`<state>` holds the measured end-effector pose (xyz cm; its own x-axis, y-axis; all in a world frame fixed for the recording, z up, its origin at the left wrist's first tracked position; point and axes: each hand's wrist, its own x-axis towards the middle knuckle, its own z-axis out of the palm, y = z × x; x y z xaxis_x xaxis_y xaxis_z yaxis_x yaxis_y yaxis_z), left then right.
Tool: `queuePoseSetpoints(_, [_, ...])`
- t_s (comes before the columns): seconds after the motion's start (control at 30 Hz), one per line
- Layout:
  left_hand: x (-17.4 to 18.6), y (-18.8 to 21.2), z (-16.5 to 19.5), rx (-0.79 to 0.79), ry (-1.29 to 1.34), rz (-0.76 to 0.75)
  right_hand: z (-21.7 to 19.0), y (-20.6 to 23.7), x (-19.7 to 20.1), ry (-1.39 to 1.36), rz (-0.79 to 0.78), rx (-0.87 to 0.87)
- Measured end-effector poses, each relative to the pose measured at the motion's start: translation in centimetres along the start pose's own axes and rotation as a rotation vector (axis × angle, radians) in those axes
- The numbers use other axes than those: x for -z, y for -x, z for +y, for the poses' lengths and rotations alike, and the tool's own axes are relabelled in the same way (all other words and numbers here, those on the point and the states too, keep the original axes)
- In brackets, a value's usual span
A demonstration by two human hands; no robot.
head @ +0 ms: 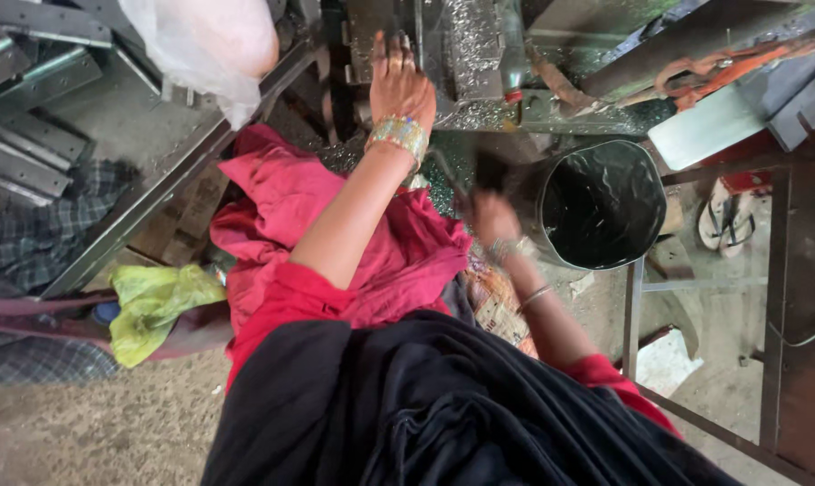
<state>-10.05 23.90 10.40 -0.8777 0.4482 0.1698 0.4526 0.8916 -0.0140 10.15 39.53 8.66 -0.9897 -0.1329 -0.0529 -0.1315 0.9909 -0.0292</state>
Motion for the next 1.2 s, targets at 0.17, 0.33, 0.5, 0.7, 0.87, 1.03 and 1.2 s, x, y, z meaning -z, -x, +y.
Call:
queuePoseSetpoints(0.17, [-0.7, 0.9, -0.3, 0.011, 0.069, 0.108, 0.2, -1.6, -1.1, -0.474, -0.252, -0.256])
queuePoseSetpoints(0.33, [-1.0, -1.7, -0.6, 0.026, 0.075, -0.155, 2.9, -0.8, -1.4, -0.2, 0.009, -0.096])
queuePoseSetpoints(0.5, [-1.4, -2.5, -0.2, 0.034, 0.072, 0.251, 0.7, 0.1, -4.0, -0.417, -0.182, -0.346])
queuePoseSetpoints(0.7, [0.0, -4.5, -2.7, 0.007, -0.046, -0.03, 2.9, -1.6, -0.9, -0.054, -0.057, 0.036])
queuePoseSetpoints(0.87, [-0.2, -6.3, -2.6, 0.033, -0.057, 0.005, 0.4, -0.9, 0.5, -0.332, -0.152, -0.343])
queuePoseSetpoints(1.03, [-0.6, -6.7, -1.7, 0.058, -0.036, 0.081, -0.2, -1.4, 1.6, -0.306, -0.211, -0.348])
queuePoseSetpoints(1.2, [0.1, -6.1, -3.1, 0.015, -0.089, 0.013, 1.8, -2.3, 2.2, -0.303, -0.071, -0.18])
